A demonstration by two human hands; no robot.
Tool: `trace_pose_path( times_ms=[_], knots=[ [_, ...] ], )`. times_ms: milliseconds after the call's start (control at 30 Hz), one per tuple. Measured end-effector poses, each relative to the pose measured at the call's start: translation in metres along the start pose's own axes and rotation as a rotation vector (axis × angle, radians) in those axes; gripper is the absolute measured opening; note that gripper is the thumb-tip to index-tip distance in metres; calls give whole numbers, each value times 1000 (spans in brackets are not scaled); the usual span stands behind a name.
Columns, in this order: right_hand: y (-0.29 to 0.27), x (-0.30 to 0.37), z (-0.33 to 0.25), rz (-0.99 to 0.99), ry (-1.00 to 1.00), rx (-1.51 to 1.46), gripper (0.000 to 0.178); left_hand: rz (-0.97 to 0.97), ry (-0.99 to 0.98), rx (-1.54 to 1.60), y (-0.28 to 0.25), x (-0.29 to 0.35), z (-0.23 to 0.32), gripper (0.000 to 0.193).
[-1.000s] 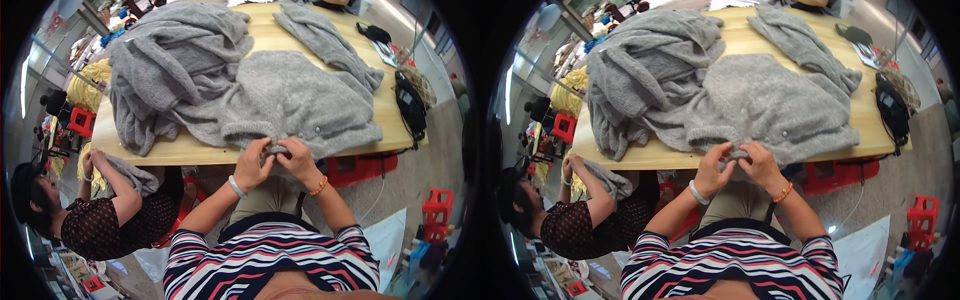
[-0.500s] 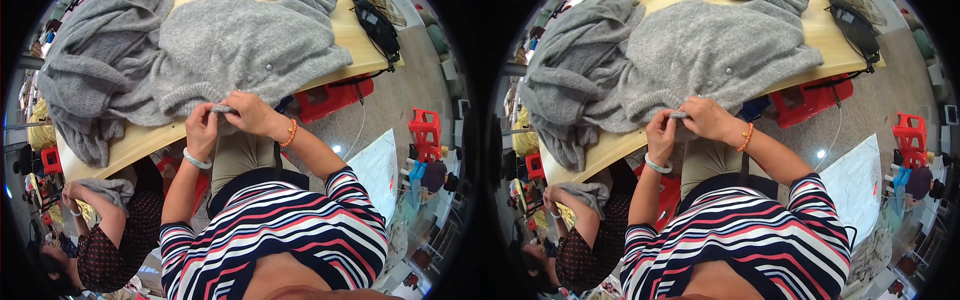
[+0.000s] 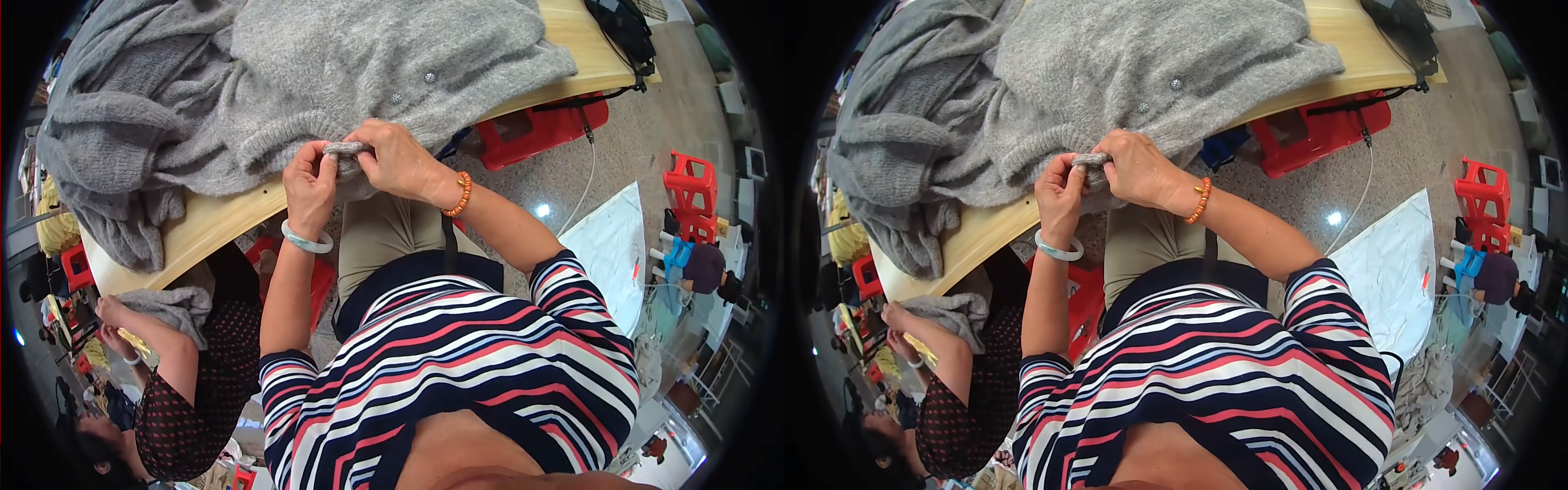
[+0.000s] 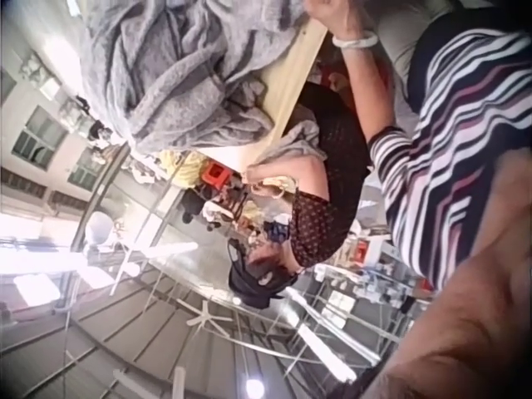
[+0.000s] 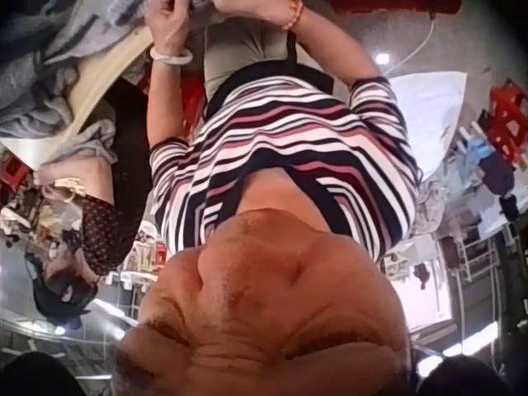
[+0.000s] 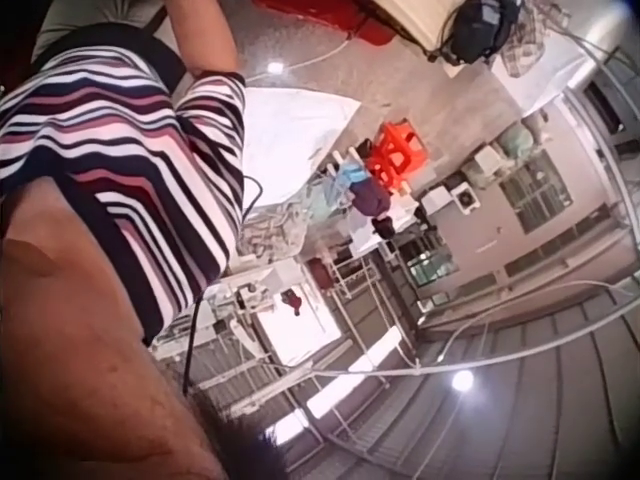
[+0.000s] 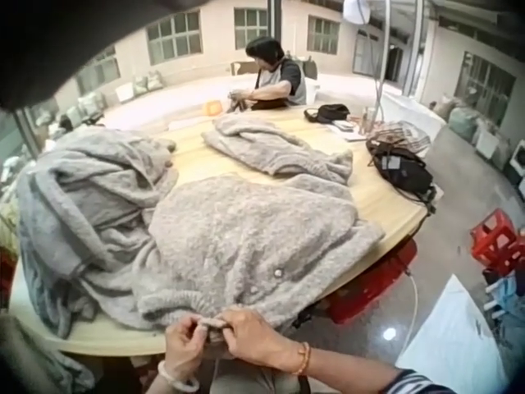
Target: Inspect sweaters for defects and loose threads on a factory table.
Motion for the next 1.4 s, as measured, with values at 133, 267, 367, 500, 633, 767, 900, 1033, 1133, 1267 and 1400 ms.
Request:
trace_pose_path(
  times_ms=[133, 267, 367, 500, 633, 767, 900, 1033, 1133, 1267, 1400],
  knots=[
    [4, 0, 3, -1, 59, 40, 22, 38, 86, -118, -1, 0, 1, 7],
    [0, -2, 8, 22, 19, 1, 22, 17, 51, -78, -2, 0, 2, 7],
    [-3, -6, 10, -47, 138, -99, 21, -41, -63, 91, -3, -3, -4, 7],
    [1, -6, 10, -7, -4, 44, 19, -96, -89, 159, -5, -5, -7, 10],
    [7, -2, -1, 16, -85, 147, 18, -106, -112, 153, -6, -6, -10, 11],
    [12, -5, 7, -41, -39, 234, 17, -94, -92, 102, -2, -8, -13, 10],
    [7, -18, 8, -156, -70, 208, 19, -18, -54, 59, -4, -11, -12, 9],
    [-1, -18, 8, -194, -113, 54, 26, -29, -33, 49, -4, -12, -11, 9],
    [-1, -19, 10, -213, -134, 12, 26, -72, -28, 65, -4, -13, -8, 10],
    [-5, -23, 12, -345, -54, -100, 21, -196, -78, 110, -6, -15, -10, 11],
    [0, -20, 23, -380, 108, -363, 26, -220, -107, 187, -6, -13, -3, 12]
  ],
)
Point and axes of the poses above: each hand's wrist, its own x-axis away from the middle knuckle, its own y-axis out of the palm, z = x × y, the point moved 6 cm from there along -x, towards the middle knuckle, and after that the axes turned 4 degrees about -x, right-handed, at the moved point
